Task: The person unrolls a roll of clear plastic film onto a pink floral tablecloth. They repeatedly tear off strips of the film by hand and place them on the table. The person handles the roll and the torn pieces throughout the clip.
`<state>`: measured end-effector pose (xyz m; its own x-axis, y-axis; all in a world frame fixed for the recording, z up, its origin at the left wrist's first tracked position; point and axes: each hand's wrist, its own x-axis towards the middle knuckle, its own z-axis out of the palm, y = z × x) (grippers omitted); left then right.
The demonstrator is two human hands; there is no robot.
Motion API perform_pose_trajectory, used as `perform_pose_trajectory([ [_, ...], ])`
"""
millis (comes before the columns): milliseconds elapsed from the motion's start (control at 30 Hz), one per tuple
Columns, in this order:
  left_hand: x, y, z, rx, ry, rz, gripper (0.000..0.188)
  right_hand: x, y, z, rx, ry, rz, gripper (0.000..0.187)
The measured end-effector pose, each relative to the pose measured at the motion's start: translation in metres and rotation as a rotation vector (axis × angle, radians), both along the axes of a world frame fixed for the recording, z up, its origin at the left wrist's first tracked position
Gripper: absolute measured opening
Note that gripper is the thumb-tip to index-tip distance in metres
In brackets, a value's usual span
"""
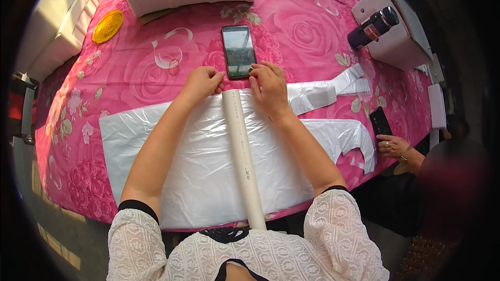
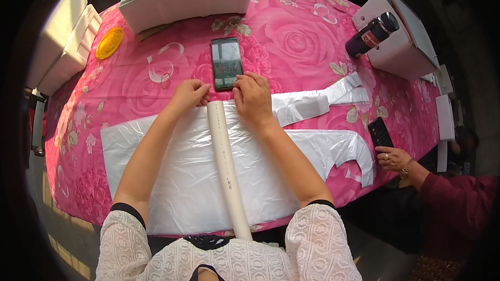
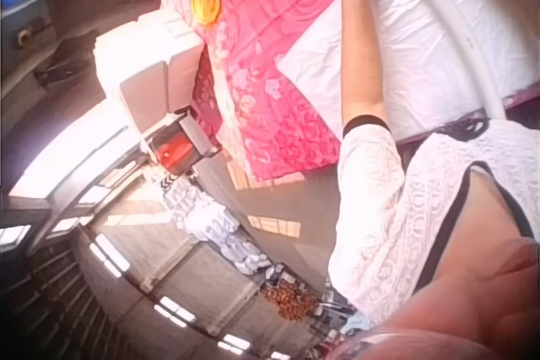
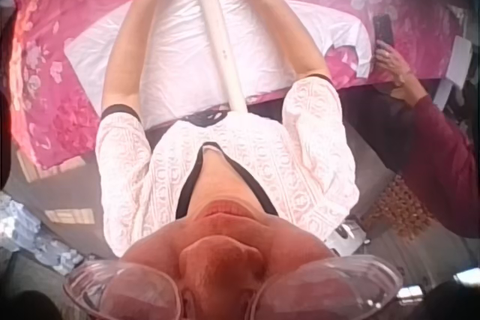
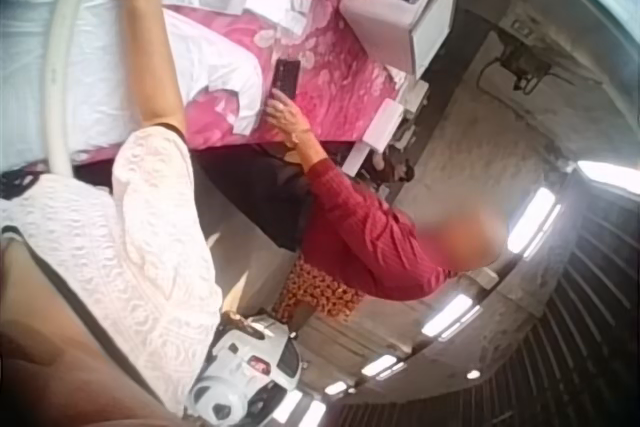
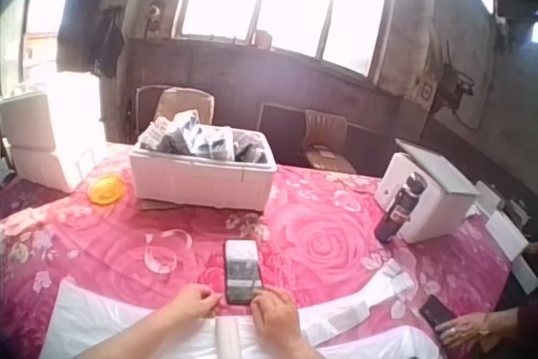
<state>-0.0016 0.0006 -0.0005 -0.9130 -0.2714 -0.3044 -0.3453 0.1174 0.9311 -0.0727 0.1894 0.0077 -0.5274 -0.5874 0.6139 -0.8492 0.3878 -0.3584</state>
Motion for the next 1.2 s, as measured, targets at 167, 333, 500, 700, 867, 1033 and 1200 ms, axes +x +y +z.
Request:
perform_pose_trajectory([
  [167,0.001,-0.001,0.001,0.016,0.002,-0.009,0.027,-0.002,-0.008,-0.004,0.018,-0.117,-0.138,0.041],
  [333,0.009,-0.004,-0.001,0.23,0.129,0.092,0.022,0.0,-0.043,0.004,0.266,-0.314,-0.373,0.087],
  [500,0.034,-0.011,0.002,0.105,0.233,0.109,0.02,0.002,-0.069,0.028,0.566,-0.396,-0.471,0.107],
  [700,0.092,-0.032,0.016,-0.148,0.213,0.114,0.017,-0.011,-0.065,0.028,0.503,-0.487,-0.461,0.112],
  [867,0.142,-0.058,0.011,-0.393,0.273,0.117,0.015,-0.036,-0.033,0.029,0.045,-0.787,-0.383,0.109],
  [1033,0.173,-0.073,-0.003,-0.365,0.36,0.229,0.011,-0.063,-0.04,0.078,-0.174,-0.816,-0.437,0.101],
  [1200,0.177,-0.068,-0.006,-0.415,0.438,0.241,0.009,-0.125,-0.085,0.132,-0.262,-0.596,-0.512,0.102],
])
